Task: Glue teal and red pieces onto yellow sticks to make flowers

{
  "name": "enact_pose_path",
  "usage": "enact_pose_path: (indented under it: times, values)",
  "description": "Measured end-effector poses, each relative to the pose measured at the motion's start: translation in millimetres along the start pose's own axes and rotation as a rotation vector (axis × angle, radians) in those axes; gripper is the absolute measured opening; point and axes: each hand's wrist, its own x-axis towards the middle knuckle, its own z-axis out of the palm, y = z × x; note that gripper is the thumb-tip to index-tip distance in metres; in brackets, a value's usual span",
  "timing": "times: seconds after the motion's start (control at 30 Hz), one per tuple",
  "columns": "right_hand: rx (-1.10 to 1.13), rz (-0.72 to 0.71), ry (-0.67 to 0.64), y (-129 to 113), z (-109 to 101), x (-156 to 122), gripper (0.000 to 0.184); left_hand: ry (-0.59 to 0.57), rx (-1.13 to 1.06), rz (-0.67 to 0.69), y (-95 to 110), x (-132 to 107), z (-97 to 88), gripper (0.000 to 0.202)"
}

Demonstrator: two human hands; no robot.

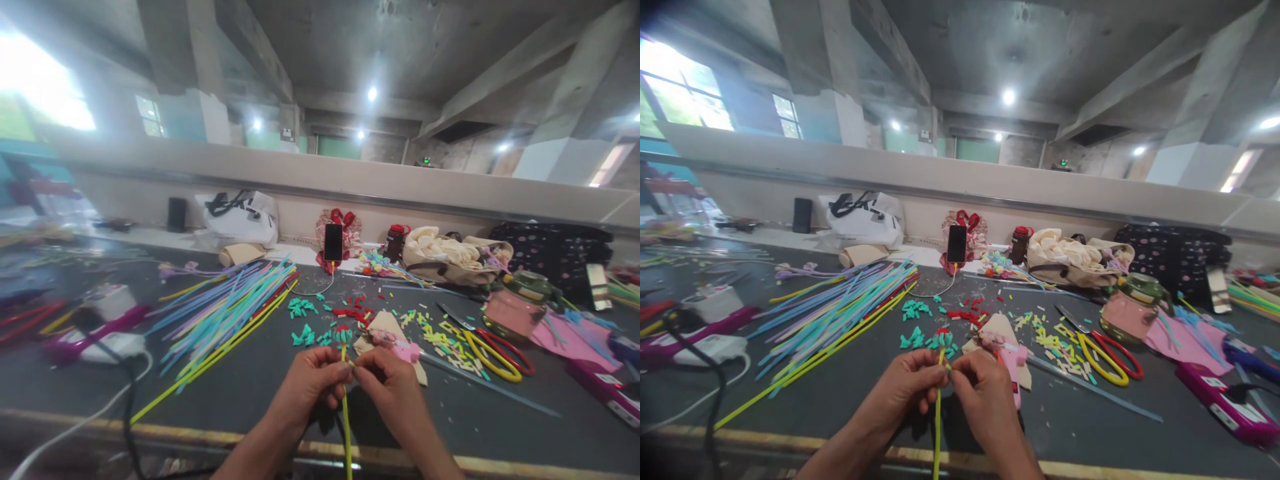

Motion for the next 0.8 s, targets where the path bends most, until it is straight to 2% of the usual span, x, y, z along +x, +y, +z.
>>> enact_pose_path:
  times: [0.13, 0.23, 0.47, 0.8]
  values:
    - [-0.1, -0.058, -0.034, -2.5, -1.1, -1.1, 0.014, 0.002, 0.048, 0.003, 1.5, -3.3, 3.4, 0.016]
    - [-0.09, -0.044, -0.059, -1.4, -2.3, -2.9, 0.013, -0.01, 0.055, -0.009, 1.4, -4.3, 3.8, 0.019]
    - [0.159, 0.073, -0.22, 3.0, -8.4, -3.8, 0.012, -0.129, 0.029, -0.028, 1.1, -5.2, -0.9, 0.018]
    - [0.353, 0.156, -0.276, 7.2, -13.6, -4.6, 0.011, -0.202, -0.023, -0.048, -1.0, -3.6, -5.5, 0.015]
